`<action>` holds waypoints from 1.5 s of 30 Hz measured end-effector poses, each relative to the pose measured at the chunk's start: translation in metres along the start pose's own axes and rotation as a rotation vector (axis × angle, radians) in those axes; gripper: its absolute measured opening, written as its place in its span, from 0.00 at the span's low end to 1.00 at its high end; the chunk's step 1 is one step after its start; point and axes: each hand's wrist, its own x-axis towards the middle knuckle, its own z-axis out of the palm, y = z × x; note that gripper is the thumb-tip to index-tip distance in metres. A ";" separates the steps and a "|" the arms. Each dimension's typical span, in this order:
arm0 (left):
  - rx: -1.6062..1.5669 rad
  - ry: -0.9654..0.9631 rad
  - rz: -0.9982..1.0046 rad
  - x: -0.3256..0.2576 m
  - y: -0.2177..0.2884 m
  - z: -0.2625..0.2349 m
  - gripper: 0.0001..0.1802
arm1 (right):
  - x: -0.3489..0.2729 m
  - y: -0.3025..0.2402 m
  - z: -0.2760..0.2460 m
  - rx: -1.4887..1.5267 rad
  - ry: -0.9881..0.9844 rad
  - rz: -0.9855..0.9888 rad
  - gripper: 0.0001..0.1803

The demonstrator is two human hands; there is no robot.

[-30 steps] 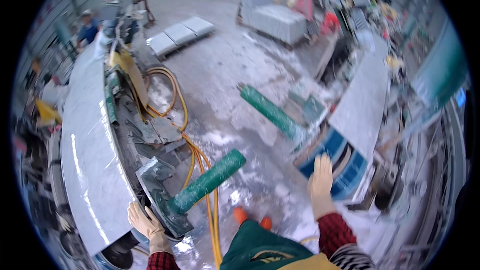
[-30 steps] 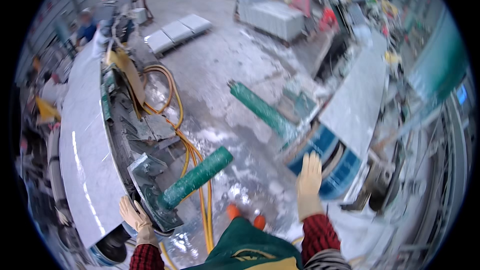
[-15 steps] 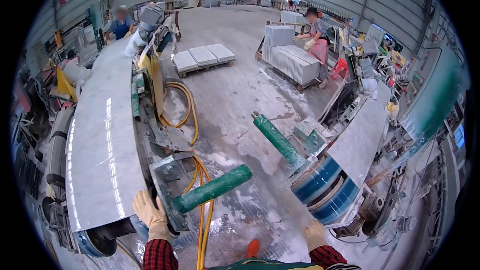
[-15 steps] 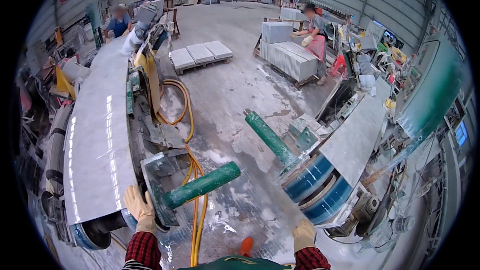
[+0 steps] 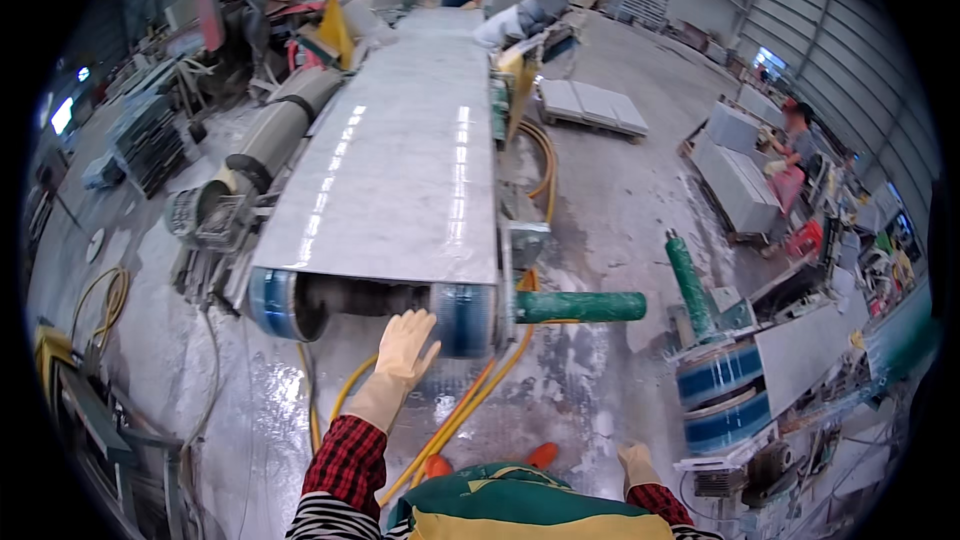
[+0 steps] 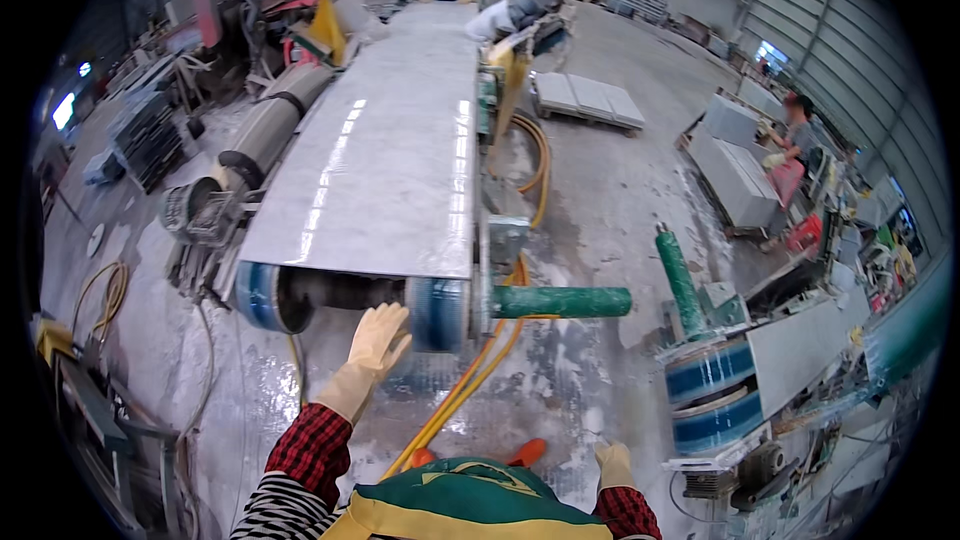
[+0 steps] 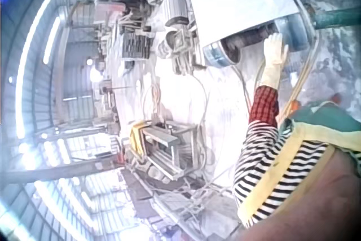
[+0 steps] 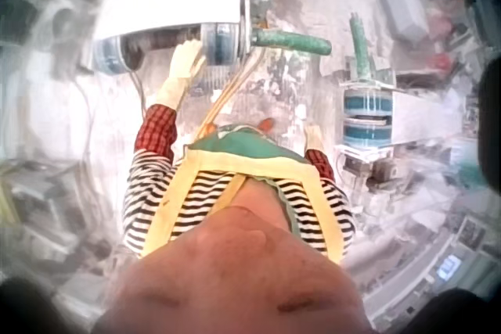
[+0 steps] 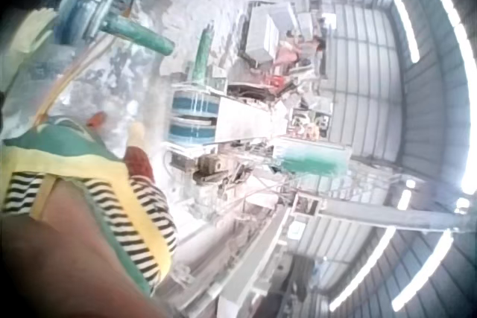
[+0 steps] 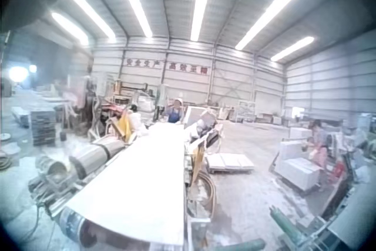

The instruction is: The person handles large, flat, rectangular tiles in a factory setting. They repeatedly pick up tiles from a stack, place them onto a conveyor belt, and guide them through a processing machine. The person wears gloves and an apron while performing this repetitive task.

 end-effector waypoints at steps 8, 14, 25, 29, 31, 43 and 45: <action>0.161 0.097 -0.340 -0.124 -0.086 -0.075 0.28 | 0.001 -0.196 0.028 -0.122 0.123 -0.375 0.27; 0.005 -0.099 -0.620 -0.131 -0.062 -0.113 0.15 | -0.038 -0.376 -0.003 -0.080 0.533 -1.577 0.20; 0.196 -0.018 -0.678 -0.161 -0.100 -0.051 0.39 | -0.017 -0.507 0.010 -0.146 0.013 -2.341 0.16; 0.176 0.032 -0.695 -0.157 -0.086 -0.049 0.41 | -0.010 -0.520 0.020 -0.093 -0.062 -2.447 0.17; 0.192 0.044 -0.684 -0.156 -0.080 -0.051 0.41 | -0.011 -0.515 0.030 -0.122 -0.070 -2.441 0.20; 0.147 0.021 -0.471 -0.055 -0.128 -0.078 0.45 | -0.028 -0.523 0.044 -0.184 0.046 -2.227 0.21; 0.164 0.010 -0.367 -0.024 -0.147 -0.073 0.48 | -0.025 -0.523 0.042 -0.205 0.065 -2.208 0.20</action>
